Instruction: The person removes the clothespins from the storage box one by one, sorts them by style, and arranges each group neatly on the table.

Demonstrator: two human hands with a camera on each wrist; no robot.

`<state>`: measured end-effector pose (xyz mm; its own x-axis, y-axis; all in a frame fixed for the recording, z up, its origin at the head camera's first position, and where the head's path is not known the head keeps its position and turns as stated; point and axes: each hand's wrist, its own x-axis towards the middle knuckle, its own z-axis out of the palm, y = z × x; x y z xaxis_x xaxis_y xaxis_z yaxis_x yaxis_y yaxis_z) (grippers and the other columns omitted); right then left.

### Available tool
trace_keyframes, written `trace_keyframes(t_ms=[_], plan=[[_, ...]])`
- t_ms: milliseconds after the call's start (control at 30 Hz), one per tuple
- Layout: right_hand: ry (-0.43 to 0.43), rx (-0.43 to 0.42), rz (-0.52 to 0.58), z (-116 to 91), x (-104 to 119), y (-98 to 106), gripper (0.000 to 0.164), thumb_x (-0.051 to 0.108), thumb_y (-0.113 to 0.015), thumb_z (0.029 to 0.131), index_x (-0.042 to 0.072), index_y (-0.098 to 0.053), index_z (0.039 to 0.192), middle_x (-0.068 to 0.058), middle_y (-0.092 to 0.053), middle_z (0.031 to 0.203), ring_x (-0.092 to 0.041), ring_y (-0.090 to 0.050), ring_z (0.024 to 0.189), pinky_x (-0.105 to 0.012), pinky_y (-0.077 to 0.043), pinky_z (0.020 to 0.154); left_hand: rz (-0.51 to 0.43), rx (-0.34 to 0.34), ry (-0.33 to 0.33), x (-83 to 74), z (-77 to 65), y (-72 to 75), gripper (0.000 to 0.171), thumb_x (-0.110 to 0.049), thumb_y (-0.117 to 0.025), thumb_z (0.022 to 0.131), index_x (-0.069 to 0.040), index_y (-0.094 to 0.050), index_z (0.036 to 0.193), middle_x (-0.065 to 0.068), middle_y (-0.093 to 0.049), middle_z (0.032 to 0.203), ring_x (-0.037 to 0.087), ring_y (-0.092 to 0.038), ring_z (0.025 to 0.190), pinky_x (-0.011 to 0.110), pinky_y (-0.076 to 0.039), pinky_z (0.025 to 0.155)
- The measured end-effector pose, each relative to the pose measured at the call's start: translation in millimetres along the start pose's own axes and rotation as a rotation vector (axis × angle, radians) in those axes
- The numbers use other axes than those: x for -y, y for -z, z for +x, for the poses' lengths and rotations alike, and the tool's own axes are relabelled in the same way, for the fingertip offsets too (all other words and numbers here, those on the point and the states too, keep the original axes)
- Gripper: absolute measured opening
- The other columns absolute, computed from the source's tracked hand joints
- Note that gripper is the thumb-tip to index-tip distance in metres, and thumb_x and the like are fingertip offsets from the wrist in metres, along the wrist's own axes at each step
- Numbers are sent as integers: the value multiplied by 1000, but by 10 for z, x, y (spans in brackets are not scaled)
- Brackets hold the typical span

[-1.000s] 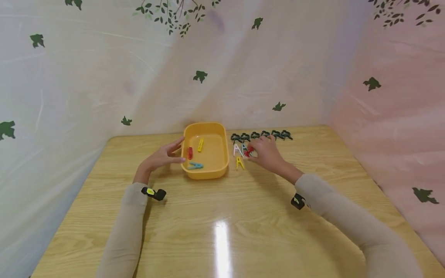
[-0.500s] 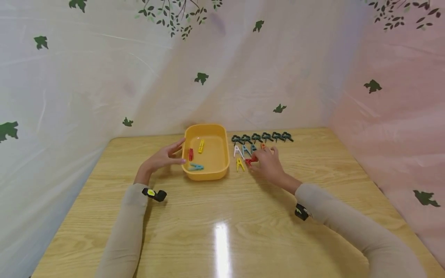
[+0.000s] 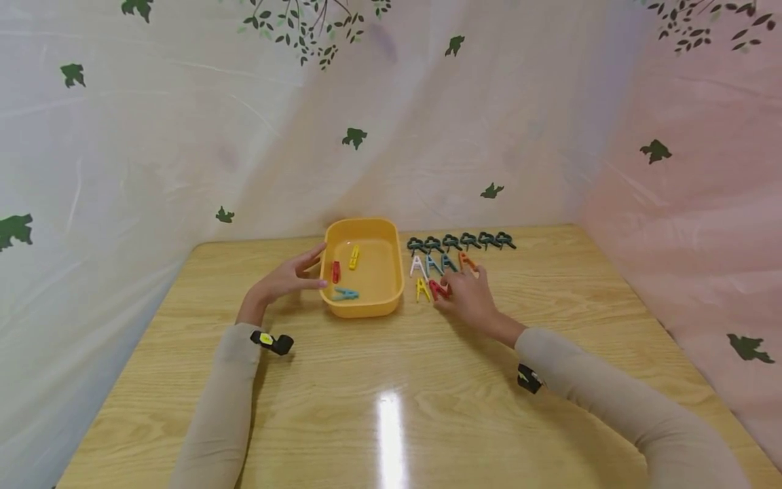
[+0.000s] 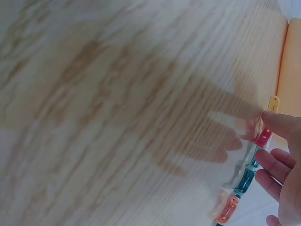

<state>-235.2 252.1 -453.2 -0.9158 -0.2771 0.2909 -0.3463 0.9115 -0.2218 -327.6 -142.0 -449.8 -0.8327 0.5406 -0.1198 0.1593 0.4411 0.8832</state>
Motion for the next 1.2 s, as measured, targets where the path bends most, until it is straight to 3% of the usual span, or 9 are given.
trace_keyframes(t_ms=[400,567,700,867,967,1100,1200], plan=[[80,-73,21,117,58,6,42,35,-83,69,7,-68,96,-6,-67,85,-25,-57,84,-60,-31,93,10,-10,1,29,13,32,92,-48,-75,75,-42,-18,148,-12,-18,156,24,-17,144,58,-20,113],[179,-143,81,310,186,85,28,26,-79,75,9,-69,94,-6,-67,86,-23,-55,85,-51,-38,84,21,-9,5,44,22,42,93,-49,-75,74,-42,-18,148,-13,-17,156,23,-18,144,57,-21,113],[257,-148,124,508,397,168,22,22,-75,79,10,-69,96,-5,-67,88,-22,-56,88,-46,-39,83,31,-5,3,32,13,43,94,-50,-74,75,-39,-17,149,-11,-16,157,24,-17,144,57,-22,112],[323,6,132,771,698,186,25,28,-72,83,14,-68,103,-1,-66,94,-20,-57,94,-49,-39,93,26,0,0,28,14,41,96,-51,-74,73,-39,-16,149,-9,-16,157,25,-16,145,58,-21,112],[380,109,134,930,866,134,23,30,-70,84,17,-68,103,2,-66,96,-19,-58,95,-47,-41,91,17,1,-6,31,28,30,96,-51,-75,73,-40,-17,149,-10,-16,157,25,-17,144,58,-21,112],[452,231,151,1114,1074,22,27,29,-71,83,13,-69,104,-3,-68,98,-22,-60,94,-46,-44,87,5,1,-15,44,30,22,96,-51,-75,72,-41,-18,148,-13,-16,156,25,-18,144,59,-21,112],[457,323,144,1209,1208,-61,34,30,-72,81,9,-69,107,-7,-68,99,-24,-60,95,-50,-41,89,-4,2,-30,58,23,25,96,-50,-75,73,-40,-18,149,-16,-17,155,25,-18,144,58,-22,112]])
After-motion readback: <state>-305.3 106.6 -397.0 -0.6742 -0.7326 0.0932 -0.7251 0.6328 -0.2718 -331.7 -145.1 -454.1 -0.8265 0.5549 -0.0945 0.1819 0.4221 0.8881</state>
